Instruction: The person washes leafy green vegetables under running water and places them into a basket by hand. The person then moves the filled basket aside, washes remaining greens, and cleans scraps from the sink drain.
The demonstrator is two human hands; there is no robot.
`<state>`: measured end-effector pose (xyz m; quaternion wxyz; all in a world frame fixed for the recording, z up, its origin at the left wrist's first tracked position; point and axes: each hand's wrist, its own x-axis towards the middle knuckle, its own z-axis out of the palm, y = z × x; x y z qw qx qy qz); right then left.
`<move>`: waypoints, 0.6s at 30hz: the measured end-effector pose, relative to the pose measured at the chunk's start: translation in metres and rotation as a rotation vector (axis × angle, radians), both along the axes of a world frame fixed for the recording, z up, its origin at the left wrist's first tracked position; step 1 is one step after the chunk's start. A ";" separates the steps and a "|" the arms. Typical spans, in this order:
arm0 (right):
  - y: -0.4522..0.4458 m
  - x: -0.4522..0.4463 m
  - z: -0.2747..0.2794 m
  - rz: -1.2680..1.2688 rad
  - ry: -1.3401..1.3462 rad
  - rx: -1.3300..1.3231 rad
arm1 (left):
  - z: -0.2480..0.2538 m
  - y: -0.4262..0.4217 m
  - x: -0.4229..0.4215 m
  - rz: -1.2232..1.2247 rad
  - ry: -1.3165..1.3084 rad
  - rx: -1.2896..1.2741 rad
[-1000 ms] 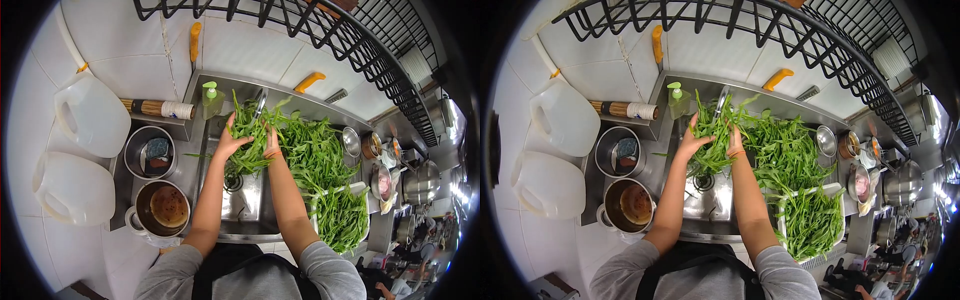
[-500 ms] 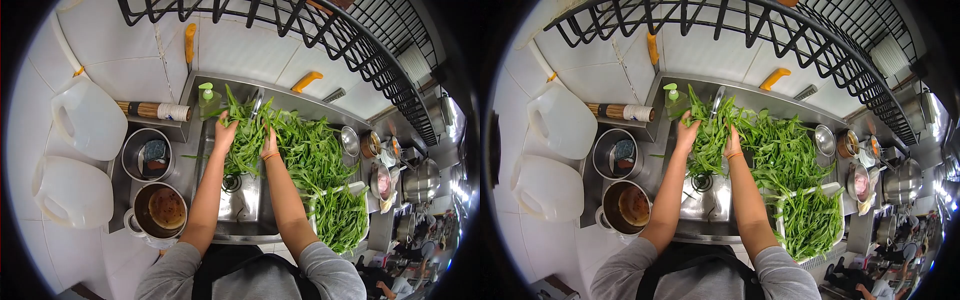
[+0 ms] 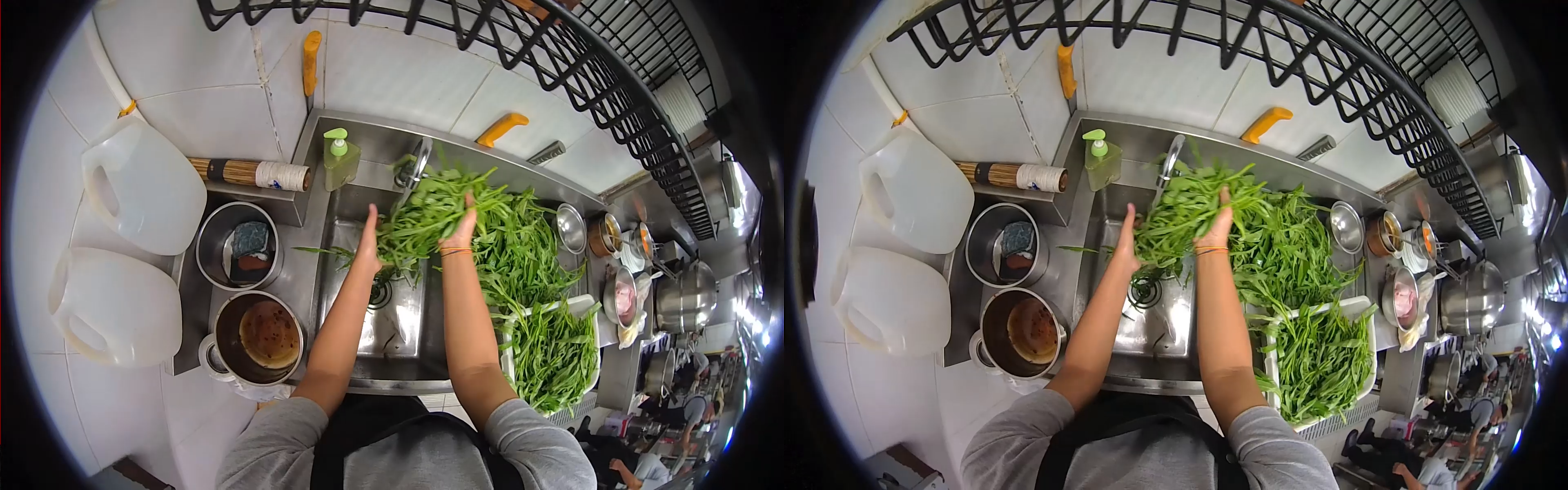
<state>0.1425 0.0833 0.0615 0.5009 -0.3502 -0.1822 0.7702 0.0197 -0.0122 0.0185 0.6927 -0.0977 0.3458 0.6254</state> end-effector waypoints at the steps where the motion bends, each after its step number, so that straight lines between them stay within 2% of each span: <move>1: -0.004 -0.009 -0.007 -0.027 -0.036 0.046 | -0.005 -0.006 -0.001 -0.144 -0.113 0.072; 2: -0.009 -0.014 -0.013 0.000 -0.080 -0.048 | -0.010 -0.007 0.003 -0.156 -0.113 0.069; 4: -0.020 -0.023 -0.025 -0.006 -0.194 -0.051 | -0.021 -0.004 0.011 0.126 -0.263 0.447; 6: -0.027 -0.023 -0.051 0.052 -0.346 0.142 | -0.045 0.002 0.005 0.220 -0.198 0.366; 7: -0.040 -0.025 -0.052 0.037 -0.319 0.209 | -0.077 0.009 -0.003 0.242 -0.139 0.383; 8: -0.052 -0.021 -0.049 0.135 -0.223 0.244 | -0.078 0.004 -0.007 0.290 -0.067 0.498; 9: -0.061 -0.019 -0.040 0.215 -0.387 0.308 | -0.086 0.011 -0.016 0.270 0.021 0.487; 10: -0.064 -0.019 -0.046 0.343 -0.268 0.150 | -0.085 0.014 -0.024 0.148 -0.069 0.635; 11: -0.070 -0.021 -0.040 0.376 -0.123 0.153 | -0.083 0.017 -0.033 0.035 -0.172 0.774; 12: -0.079 -0.019 -0.019 0.305 -0.305 0.232 | -0.095 0.024 -0.040 0.062 -0.095 0.655; 14: -0.082 -0.016 -0.019 0.271 -0.273 0.345 | -0.060 0.025 -0.033 -0.109 -0.051 0.744; 16: -0.085 0.006 -0.010 0.267 -0.151 0.175 | -0.028 0.020 -0.026 -0.220 0.071 0.595; 17: -0.090 0.021 0.000 0.214 -0.005 0.119 | 0.001 0.018 -0.005 -0.154 0.076 0.446; 18: -0.095 0.045 0.011 0.172 0.144 0.063 | 0.012 0.021 0.012 -0.170 0.190 0.492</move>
